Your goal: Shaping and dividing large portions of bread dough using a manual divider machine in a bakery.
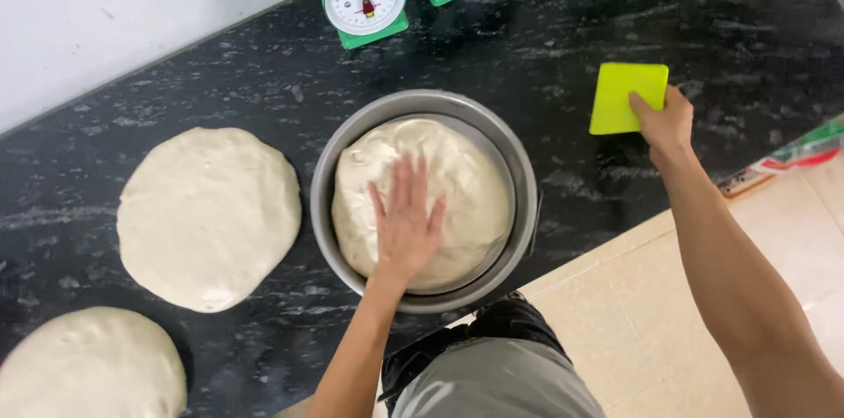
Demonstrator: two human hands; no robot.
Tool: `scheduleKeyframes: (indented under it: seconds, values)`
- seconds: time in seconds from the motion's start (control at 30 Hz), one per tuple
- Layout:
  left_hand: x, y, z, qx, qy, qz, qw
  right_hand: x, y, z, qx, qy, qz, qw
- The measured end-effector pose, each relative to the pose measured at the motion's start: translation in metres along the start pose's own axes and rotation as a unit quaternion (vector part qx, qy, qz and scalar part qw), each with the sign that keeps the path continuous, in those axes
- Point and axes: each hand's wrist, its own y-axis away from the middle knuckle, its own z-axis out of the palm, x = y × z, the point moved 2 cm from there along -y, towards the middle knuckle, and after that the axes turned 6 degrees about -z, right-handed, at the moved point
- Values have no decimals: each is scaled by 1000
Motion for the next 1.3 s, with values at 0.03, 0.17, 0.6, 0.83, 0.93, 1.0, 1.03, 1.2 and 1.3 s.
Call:
scheduleKeyframes:
  seconds: [0.03, 0.17, 0.6, 0.83, 0.93, 1.0, 1.03, 1.2, 1.3]
  values:
    - [9, 1, 9, -33, -62, 36, 997, 26, -13, -7, 17, 17, 40, 999]
    - [20, 7, 23, -17, -136, 49, 989, -3, -3, 7, 76, 318, -101, 940]
    - [-46, -27, -5, 23, -52, -17, 998, -166, 99, 237, -298, 200, -133, 924]
    - [-47, -29, -14, -103, -73, -32, 991, -174, 99, 236, -413, 81, -93, 902]
    - [-41, -29, -22, -159, -85, -50, 982, -152, 104, 244, -352, 262, -121, 891]
    - [-33, -30, -35, -191, -85, -60, 976, -182, 117, 230, -319, 313, -121, 887]
    - [-29, -32, -41, -221, -86, -71, 969, -198, 122, 223, -286, 361, -122, 879]
    - [-23, -31, -50, -229, -78, -69, 968, -201, 127, 216, -212, 351, -113, 905]
    - [-69, -48, 24, -148, -52, -5, 988, -191, 138, 241, -221, 377, -340, 833]
